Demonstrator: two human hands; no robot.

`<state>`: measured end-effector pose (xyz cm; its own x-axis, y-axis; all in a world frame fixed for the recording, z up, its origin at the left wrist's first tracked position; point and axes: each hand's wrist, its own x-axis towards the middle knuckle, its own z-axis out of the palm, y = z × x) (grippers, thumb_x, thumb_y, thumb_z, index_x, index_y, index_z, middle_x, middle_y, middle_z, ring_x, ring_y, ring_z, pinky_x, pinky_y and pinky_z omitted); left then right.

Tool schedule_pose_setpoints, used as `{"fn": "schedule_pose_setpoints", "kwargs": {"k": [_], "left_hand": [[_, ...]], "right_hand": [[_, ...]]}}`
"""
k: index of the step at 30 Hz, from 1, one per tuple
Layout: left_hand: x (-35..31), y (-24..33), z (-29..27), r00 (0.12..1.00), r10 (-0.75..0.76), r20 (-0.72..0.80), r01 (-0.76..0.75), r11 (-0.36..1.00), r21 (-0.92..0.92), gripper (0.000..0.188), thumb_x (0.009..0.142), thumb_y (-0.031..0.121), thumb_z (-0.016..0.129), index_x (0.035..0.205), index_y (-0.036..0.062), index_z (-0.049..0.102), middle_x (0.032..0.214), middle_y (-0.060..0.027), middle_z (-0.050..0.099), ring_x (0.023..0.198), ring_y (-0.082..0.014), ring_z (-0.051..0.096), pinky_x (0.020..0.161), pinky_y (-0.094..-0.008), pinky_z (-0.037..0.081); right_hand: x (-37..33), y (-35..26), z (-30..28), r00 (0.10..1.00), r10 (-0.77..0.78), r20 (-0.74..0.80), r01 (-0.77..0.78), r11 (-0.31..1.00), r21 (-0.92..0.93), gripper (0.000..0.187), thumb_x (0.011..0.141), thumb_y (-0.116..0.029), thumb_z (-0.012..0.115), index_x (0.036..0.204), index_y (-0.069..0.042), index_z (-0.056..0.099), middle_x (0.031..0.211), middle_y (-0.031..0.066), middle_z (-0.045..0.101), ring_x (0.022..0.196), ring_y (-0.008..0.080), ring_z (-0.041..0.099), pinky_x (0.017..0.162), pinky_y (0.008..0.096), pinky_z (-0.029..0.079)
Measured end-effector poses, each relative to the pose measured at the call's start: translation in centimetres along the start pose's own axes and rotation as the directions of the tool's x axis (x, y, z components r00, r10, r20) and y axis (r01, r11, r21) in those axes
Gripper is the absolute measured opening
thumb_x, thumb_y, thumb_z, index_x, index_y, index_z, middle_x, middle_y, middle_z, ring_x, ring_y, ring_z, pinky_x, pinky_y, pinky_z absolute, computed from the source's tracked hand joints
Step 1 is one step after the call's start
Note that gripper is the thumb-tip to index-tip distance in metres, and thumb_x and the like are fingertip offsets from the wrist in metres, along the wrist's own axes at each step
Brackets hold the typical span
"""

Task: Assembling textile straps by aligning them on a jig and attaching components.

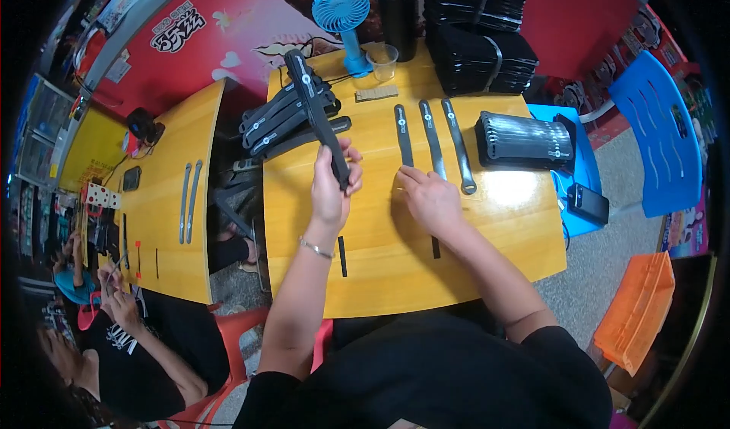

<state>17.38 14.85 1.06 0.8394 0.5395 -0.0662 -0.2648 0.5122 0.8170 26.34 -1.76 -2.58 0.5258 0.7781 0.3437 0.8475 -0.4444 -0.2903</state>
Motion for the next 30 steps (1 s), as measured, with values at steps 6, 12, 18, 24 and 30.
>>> {"fn": "schedule_pose_setpoints", "kwargs": {"k": [6,12,18,24,30], "left_hand": [[-6.7,0.9,0.6,0.999,-0.033,-0.033,0.026,0.981,-0.192,0.028,0.099,0.025,0.032,0.115,0.0053,0.043,0.093,-0.0074,0.049,0.080,-0.0182,0.054,0.063,-0.0278,0.046],[-10.2,0.9,0.1,0.999,0.025,-0.025,-0.029,0.990,-0.135,0.031,0.098,0.026,0.038,0.123,0.0071,0.038,0.108,-0.0116,0.055,0.103,-0.0285,0.059,0.078,-0.0335,0.054],[-11.8,0.4,1.7,0.989,0.097,-0.116,-0.108,0.989,-0.098,0.038,0.089,0.007,0.056,0.124,0.0071,0.039,0.113,-0.0131,0.055,0.101,-0.0277,0.060,0.077,-0.0322,0.055],[-12.9,-0.2,1.9,0.974,0.172,-0.144,-0.182,0.982,-0.058,0.042,0.086,0.001,0.059,0.123,0.0069,0.040,0.113,-0.0133,0.055,0.103,-0.0260,0.059,0.079,-0.0361,0.055],[-13.7,-0.7,2.1,0.964,0.217,-0.154,-0.220,0.975,-0.005,0.041,0.083,-0.004,0.060,0.120,0.0052,0.044,0.111,-0.0151,0.058,0.102,-0.0257,0.059,0.082,-0.0375,0.054]], "right_hand": [[0.0,0.6,-0.7,1.000,-0.017,-0.007,0.017,0.999,0.039,0.030,0.074,-0.013,0.065,0.104,-0.010,0.062,0.109,0.0015,0.062,0.078,0.0224,0.063,0.066,0.0317,0.052],[-0.1,-2.2,-5.9,0.998,0.043,-0.036,-0.027,0.934,0.356,0.030,0.081,-0.013,0.060,0.110,-0.008,0.062,0.088,0.0124,0.064,0.073,0.0280,0.063,0.065,0.0351,0.050],[-2.6,-6.6,-9.4,0.992,-0.102,0.070,0.052,0.857,0.513,0.036,0.086,-0.013,0.056,0.121,-0.004,0.055,0.074,0.0141,0.062,0.065,0.0281,0.058,0.059,0.0357,0.046],[-4.1,-8.4,-8.7,0.996,-0.091,0.025,0.060,0.813,0.579,0.046,0.083,-0.004,0.060,0.128,-0.009,0.050,0.074,0.0124,0.063,0.063,0.0256,0.058,0.060,0.0348,0.048],[-4.7,-9.2,-7.9,0.998,0.032,0.060,-0.064,0.715,0.696,0.039,0.082,-0.002,0.060,0.120,-0.007,0.051,0.076,0.0126,0.066,0.069,0.0252,0.067,0.060,0.0320,0.051]]}}
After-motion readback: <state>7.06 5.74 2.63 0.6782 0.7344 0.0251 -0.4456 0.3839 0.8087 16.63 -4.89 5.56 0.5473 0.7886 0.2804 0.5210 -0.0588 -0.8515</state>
